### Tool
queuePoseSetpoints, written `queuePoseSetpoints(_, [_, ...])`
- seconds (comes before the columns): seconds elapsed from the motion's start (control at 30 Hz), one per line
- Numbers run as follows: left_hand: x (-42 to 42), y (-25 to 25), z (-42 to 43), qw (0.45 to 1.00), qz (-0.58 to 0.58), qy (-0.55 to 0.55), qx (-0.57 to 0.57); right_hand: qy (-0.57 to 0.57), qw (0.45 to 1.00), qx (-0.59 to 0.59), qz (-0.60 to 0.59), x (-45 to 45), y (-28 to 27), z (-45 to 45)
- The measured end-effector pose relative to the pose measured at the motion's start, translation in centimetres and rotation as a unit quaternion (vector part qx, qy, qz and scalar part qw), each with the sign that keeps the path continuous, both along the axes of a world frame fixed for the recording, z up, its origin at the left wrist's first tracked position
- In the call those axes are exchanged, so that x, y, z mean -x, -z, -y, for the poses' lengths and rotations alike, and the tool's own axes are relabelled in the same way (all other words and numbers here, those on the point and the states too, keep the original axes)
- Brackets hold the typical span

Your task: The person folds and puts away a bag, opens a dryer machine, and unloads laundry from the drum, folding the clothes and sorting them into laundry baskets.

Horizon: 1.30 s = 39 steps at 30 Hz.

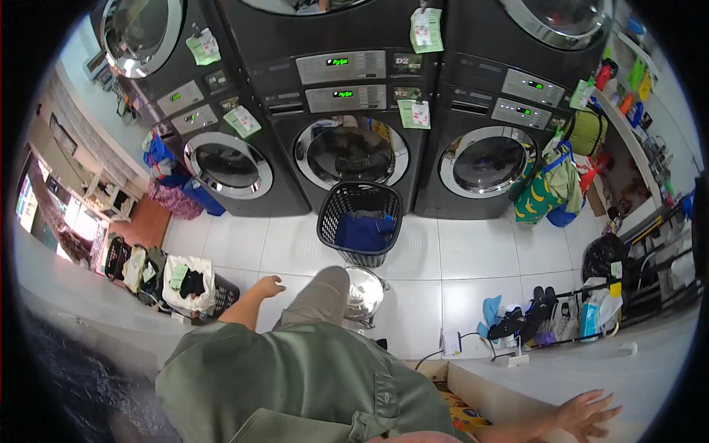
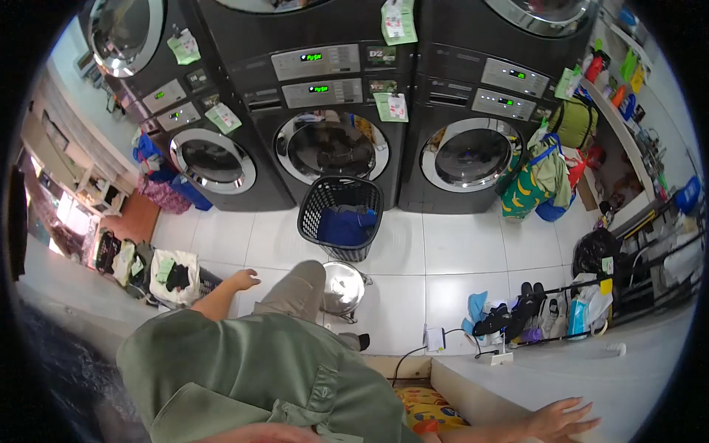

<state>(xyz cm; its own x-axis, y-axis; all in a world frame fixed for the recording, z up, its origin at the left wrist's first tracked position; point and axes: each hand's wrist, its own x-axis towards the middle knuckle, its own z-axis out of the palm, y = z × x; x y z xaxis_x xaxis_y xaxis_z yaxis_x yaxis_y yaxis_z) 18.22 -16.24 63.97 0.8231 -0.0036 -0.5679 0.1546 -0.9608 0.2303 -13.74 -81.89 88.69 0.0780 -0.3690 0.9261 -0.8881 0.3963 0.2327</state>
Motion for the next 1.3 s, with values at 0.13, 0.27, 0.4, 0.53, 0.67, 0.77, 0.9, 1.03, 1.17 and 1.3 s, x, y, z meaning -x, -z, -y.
queuePoseSetpoints(0.13, [-2.8,1.0,-5.3,0.998,0.03,-0.063,0.004,-0.305,0.943,0.109,0.08,-7.5,4.8,0.4])
queuePoseSetpoints(0.27, [-10.3,-1.2,-3.8,0.981,0.148,-0.102,0.068,-0.707,0.388,-0.307,0.505,-31.9,10.3,-8.3])
queuePoseSetpoints(0.4, [-19.9,-3.3,-0.4,0.927,0.306,-0.071,0.207,-0.886,0.076,-0.339,0.308,-52.8,-3.4,-23.3])
queuePoseSetpoints(0.53, [-22.7,-9.1,5.2,0.93,0.283,-0.059,0.225,-0.88,0.055,-0.442,0.167,-65.8,-18.2,-36.0])
queuePoseSetpoints(0.67, [-19.9,-11.5,6.7,0.918,0.194,0.024,0.345,-0.826,-0.096,-0.527,0.176,-77.9,-28.9,-46.6])
queuePoseSetpoints(0.77, [-15.6,-14.6,4.3,0.929,0.135,-0.002,0.345,-0.916,0.001,-0.362,0.175,-88.2,-33.3,-51.6])
queuePoseSetpoints(0.9, [-8.6,-12.3,-2.3,0.937,0.105,-0.171,0.287,-0.892,0.108,-0.418,0.137,-90.8,-38.7,-56.4])
queuePoseSetpoints(1.03, [-0.3,-10.9,-8.6,0.88,0.075,-0.431,0.186,-0.874,0.232,-0.383,0.188,-89.7,-38.7,-60.6])
queuePoseSetpoints(1.17, [2.9,-9.0,-11.4,0.838,0.114,-0.514,0.141,-0.849,0.287,-0.378,0.234,-90.3,-38.9,-61.1])
queuePoseSetpoints(1.3, [1.7,-10.1,-10.9,0.805,0.154,-0.543,0.183,-0.858,0.258,-0.399,0.197,-91.4,-38.3,-60.0])
